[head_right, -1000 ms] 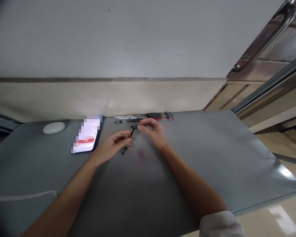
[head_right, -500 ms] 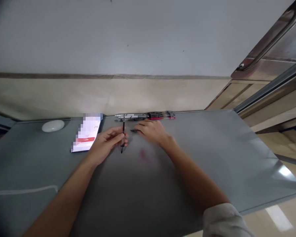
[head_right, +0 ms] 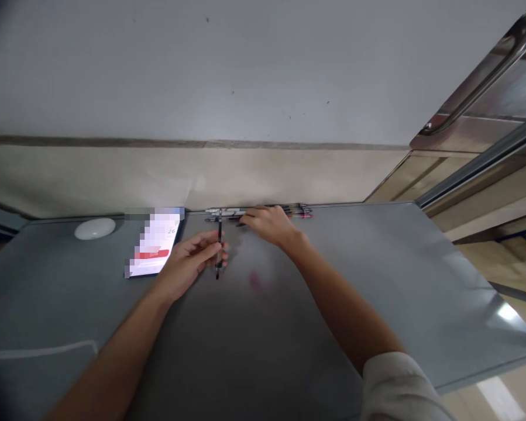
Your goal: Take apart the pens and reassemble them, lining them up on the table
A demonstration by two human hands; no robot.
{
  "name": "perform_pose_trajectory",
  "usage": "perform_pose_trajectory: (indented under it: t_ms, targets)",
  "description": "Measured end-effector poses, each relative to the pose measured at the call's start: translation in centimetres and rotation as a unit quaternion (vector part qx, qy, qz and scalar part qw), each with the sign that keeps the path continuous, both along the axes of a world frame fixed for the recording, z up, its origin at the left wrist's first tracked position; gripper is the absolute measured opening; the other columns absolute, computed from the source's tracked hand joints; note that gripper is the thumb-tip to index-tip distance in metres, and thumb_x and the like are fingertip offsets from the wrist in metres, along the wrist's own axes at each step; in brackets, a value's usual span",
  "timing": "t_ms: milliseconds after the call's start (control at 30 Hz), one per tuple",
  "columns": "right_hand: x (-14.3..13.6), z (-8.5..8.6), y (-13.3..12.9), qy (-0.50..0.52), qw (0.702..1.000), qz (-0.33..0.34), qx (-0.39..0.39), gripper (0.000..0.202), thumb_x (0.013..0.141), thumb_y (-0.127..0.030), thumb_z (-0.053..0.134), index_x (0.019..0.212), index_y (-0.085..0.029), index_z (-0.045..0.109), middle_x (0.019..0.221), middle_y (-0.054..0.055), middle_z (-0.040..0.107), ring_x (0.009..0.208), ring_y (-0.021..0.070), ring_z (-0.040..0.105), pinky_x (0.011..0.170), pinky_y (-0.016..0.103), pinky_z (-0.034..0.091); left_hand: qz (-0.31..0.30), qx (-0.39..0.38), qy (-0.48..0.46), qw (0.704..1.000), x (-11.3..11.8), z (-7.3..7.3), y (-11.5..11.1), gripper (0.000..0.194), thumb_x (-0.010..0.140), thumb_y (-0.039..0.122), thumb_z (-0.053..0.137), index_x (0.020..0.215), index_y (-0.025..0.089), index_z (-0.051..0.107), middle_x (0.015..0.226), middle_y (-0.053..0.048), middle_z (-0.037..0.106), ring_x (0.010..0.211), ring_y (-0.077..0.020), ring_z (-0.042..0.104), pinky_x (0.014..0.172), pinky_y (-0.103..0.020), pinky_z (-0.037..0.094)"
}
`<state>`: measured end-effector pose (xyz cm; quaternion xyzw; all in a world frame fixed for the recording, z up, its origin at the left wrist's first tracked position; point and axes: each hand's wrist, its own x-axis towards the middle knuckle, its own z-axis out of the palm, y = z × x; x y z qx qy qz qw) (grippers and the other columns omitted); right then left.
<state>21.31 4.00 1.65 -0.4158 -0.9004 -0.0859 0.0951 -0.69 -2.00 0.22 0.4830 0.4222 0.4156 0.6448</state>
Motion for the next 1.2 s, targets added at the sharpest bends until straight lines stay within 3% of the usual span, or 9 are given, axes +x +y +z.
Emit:
perform_pose_trajectory:
  t_ms: [267, 733, 867, 967, 1067, 1200]
  targets:
    - [-0.2, -1.0, 0.3, 0.007, 1.0, 0.007, -0.004, 0.027, 0.095, -0.018, 0.044, 0.106, -0.025, 0.067, 0.112, 0.003, 0.07, 0.098, 0.0182, 0.061, 0.064, 0.026, 0.041, -0.004, -0.008, 0.012, 1.0, -0.1, 0.0, 0.2, 0.032, 0.08, 0.035, 0.069, 0.108, 0.021, 0.064, 0.1, -0.006, 0.069, 0.076, -0.0153, 0.066, 0.072, -0.031, 0.054]
    - [0.1, -0.7, 0.1, 0.019, 0.999, -0.029, -0.01, 0.028, 0.093, -0.017, 0.045, 0.108, -0.027, 0.067, 0.118, 0.003, 0.068, 0.105, 0.021, 0.059, 0.062, 0.027, 0.043, -0.004, 0.0, 0.023, 1.0, 0.1, -0.1, 0.3, 0.032, 0.081, 0.035, 0.068, 0.109, 0.02, 0.065, 0.1, -0.006, 0.069, 0.076, -0.0157, 0.065, 0.073, -0.032, 0.054]
    - [0.3, -0.3, -0.1, 0.055, 0.997, -0.043, -0.025, 0.027, 0.093, -0.019, 0.046, 0.107, -0.028, 0.068, 0.117, 0.002, 0.069, 0.106, 0.0197, 0.06, 0.065, 0.026, 0.045, -0.005, 0.005, 0.024, 1.0, 0.1, -0.2, 0.2, 0.032, 0.081, 0.036, 0.068, 0.109, 0.02, 0.064, 0.098, -0.006, 0.069, 0.076, -0.0158, 0.065, 0.072, -0.032, 0.054]
    - [0.4, -0.1, -0.4, 0.139, 0.987, -0.056, -0.052, 0.024, 0.091, -0.021, 0.051, 0.106, -0.03, 0.068, 0.115, 0.0, 0.069, 0.104, 0.0185, 0.062, 0.071, 0.027, 0.049, -0.01, 0.01, 0.039, 0.999, 0.3, 0.1, 0.2, 0.031, 0.082, 0.036, 0.067, 0.108, 0.02, 0.064, 0.097, -0.005, 0.069, 0.074, -0.015, 0.066, 0.072, -0.031, 0.054]
    - [0.5, -0.2, -1.2, 0.312, 0.941, -0.057, -0.117, 0.02, 0.086, -0.028, 0.06, 0.104, -0.029, 0.069, 0.11, 0.001, 0.07, 0.096, 0.0164, 0.065, 0.076, 0.027, 0.052, -0.018, 0.023, 0.068, 0.997, 0.4, 0.6, 0.2, 0.031, 0.082, 0.037, 0.067, 0.108, 0.02, 0.064, 0.099, -0.005, 0.069, 0.073, -0.0149, 0.066, 0.072, -0.031, 0.054]
    - [0.1, -0.6, -3.0, 0.559, 0.792, -0.053, -0.242, 0.023, 0.075, -0.036, 0.072, 0.094, -0.023, 0.068, 0.099, 0.003, 0.071, 0.093, 0.0166, 0.067, 0.069, 0.025, 0.055, -0.036, 0.05, 0.128, 0.99, 0.9, 1.2, 0.2, 0.032, 0.082, 0.038, 0.067, 0.108, 0.02, 0.064, 0.098, -0.006, 0.069, 0.074, -0.0156, 0.066, 0.075, -0.032, 0.053]
